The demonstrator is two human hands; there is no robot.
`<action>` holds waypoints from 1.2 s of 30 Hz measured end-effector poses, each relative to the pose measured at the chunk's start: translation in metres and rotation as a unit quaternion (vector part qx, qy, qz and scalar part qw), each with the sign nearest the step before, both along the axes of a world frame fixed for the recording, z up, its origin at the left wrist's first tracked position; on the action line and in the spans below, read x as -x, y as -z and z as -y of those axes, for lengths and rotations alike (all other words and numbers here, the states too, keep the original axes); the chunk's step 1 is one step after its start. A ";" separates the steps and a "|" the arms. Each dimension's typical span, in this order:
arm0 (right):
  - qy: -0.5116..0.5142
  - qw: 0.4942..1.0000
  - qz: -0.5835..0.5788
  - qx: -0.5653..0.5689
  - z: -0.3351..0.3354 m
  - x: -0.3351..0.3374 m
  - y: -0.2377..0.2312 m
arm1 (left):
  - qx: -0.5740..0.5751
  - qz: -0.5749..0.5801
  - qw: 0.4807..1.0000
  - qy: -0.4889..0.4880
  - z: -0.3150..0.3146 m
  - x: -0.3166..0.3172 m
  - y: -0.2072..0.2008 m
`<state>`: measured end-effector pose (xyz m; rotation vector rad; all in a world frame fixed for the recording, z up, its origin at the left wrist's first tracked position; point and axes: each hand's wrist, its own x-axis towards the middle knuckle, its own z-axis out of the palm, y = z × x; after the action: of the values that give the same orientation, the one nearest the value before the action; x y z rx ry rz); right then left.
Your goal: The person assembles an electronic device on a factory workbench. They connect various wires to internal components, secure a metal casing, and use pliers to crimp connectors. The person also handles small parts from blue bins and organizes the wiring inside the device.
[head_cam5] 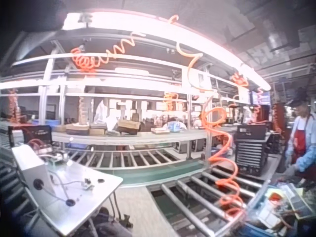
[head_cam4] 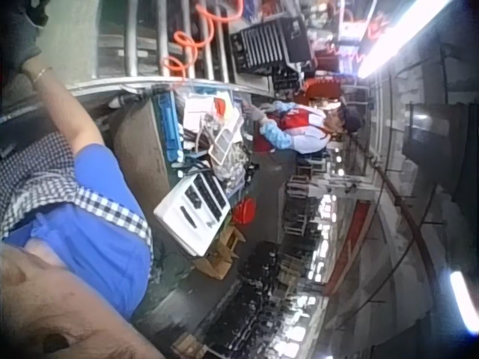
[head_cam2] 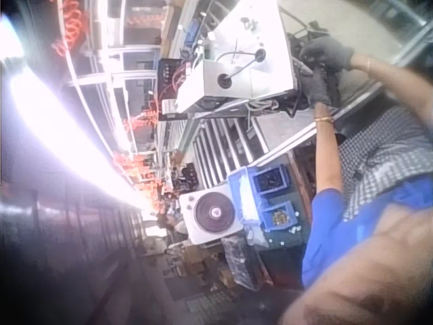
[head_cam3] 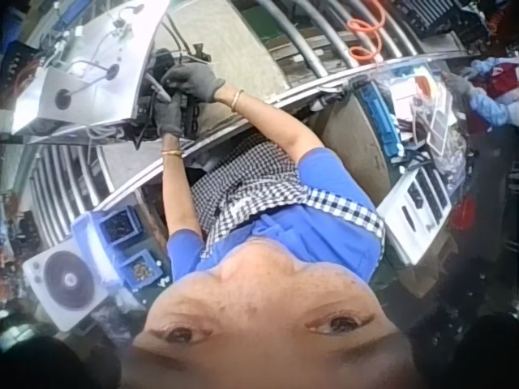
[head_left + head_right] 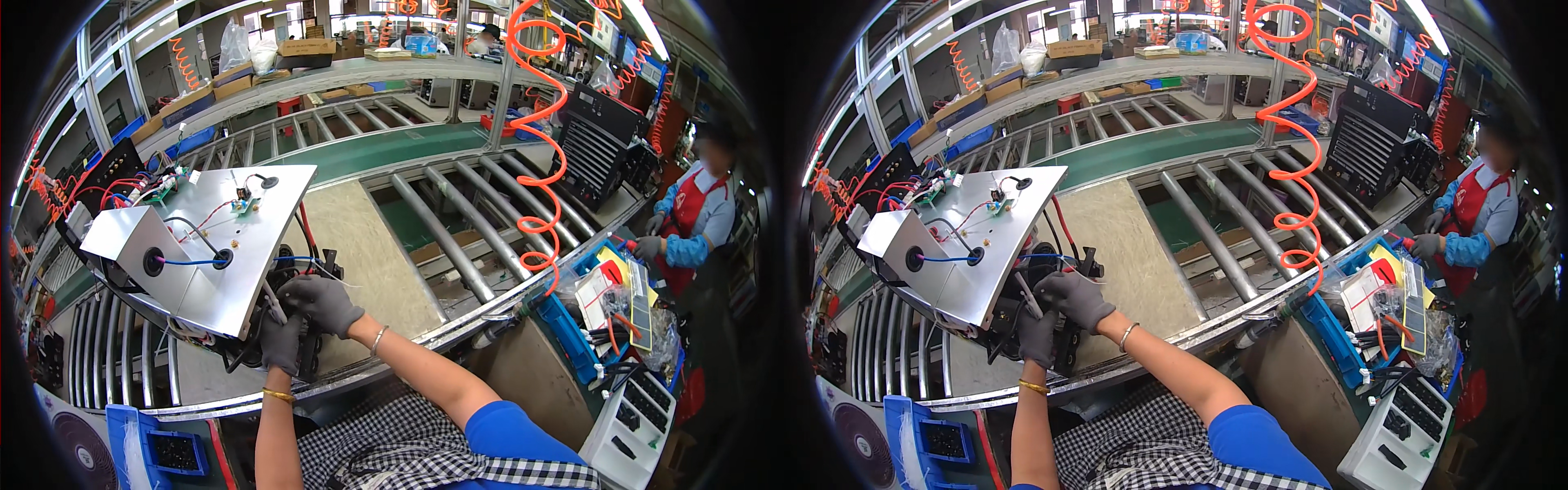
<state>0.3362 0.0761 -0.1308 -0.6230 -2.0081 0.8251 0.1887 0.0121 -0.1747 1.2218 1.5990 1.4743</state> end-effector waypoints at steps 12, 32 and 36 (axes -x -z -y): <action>0.063 0.993 -0.013 -0.099 0.007 -0.005 0.000 | 0.022 0.147 0.980 0.135 0.016 0.003 -0.027; 0.046 0.976 0.056 -0.207 0.008 -0.013 0.014 | 0.138 0.153 0.965 0.161 0.031 0.015 -0.035; 0.014 0.985 0.053 -0.166 0.021 -0.019 0.001 | 0.102 0.109 0.978 0.148 0.029 0.019 -0.018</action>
<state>0.3549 0.0553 -0.1321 -0.5083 -2.1651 0.4334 0.1694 -0.0166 -0.1567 1.0860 1.3200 1.1802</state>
